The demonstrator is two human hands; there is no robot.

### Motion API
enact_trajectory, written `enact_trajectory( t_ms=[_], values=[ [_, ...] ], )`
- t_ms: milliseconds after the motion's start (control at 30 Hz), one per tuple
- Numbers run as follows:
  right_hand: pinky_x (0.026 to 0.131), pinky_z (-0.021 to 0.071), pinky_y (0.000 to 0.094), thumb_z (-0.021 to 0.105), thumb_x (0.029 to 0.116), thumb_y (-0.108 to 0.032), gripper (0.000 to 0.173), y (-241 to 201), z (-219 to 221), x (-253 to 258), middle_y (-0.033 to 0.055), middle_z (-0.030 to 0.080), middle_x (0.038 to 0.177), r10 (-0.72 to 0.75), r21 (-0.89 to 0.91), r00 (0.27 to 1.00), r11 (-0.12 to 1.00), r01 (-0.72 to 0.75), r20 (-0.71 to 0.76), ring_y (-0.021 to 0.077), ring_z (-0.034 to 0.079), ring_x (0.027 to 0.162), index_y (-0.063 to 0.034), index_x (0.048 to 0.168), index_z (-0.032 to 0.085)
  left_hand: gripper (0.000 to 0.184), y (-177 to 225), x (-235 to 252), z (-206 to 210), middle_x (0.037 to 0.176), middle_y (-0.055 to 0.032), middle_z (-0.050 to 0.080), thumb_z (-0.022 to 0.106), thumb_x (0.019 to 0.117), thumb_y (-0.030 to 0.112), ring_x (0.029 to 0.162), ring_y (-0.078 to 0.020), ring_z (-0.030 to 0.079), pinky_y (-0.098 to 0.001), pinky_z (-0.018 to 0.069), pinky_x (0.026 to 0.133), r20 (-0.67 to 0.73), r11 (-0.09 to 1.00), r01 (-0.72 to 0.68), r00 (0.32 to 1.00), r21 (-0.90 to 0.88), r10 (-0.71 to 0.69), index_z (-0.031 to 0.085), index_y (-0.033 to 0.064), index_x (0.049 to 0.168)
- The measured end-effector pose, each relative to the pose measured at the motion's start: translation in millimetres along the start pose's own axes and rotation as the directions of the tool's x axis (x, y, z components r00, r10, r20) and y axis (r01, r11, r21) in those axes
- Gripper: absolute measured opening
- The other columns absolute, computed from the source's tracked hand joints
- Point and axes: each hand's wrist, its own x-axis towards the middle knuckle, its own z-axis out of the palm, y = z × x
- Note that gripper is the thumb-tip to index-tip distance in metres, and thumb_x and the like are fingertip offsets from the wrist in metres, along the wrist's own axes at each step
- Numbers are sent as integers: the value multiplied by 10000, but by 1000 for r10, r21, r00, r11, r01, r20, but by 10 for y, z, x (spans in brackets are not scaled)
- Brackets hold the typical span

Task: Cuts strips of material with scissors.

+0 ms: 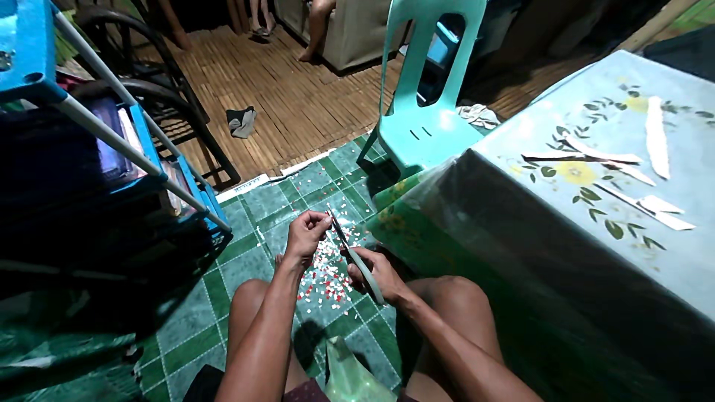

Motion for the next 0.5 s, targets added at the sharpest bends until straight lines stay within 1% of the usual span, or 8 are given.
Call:
enact_trajectory(
  t_ms=[133,300,433,500],
  values=[
    [583,602,320,715,924,-454,565,-26,-12,-10,38,694,792,17,1,1000,1000,-17,0,143,670,616,-62,1318,615,90,3,-8,4,826,-102,683,729,919,5,651,-129,605,-264,527,618,5,1000,6,1000,1,-6,676,-19,989],
    [573,598,319,714,923,-452,544,-28,-19,-17,35,696,778,18,5,1000,1000,-18,-2,136,662,597,-56,1288,636,119,26,-22,-11,823,-92,693,761,897,24,661,-126,620,-268,540,632,27,996,-15,1000,89,13,690,-10,985],
    [531,567,301,749,910,-398,514,-24,-36,-11,35,691,747,20,23,999,1000,-20,-25,121,629,553,-49,1273,648,131,51,-38,-4,809,-98,698,764,897,23,641,-128,617,-261,535,624,23,997,2,1000,77,-4,683,-9,995],
    [525,564,300,758,904,-395,520,-26,-28,-6,38,688,741,27,31,999,999,-26,-38,125,626,548,-48,1275,649,136,63,-37,-10,839,-111,707,746,922,45,651,-134,629,-266,545,630,38,998,10,999,64,-13,682,-13,1026]
  ],
)
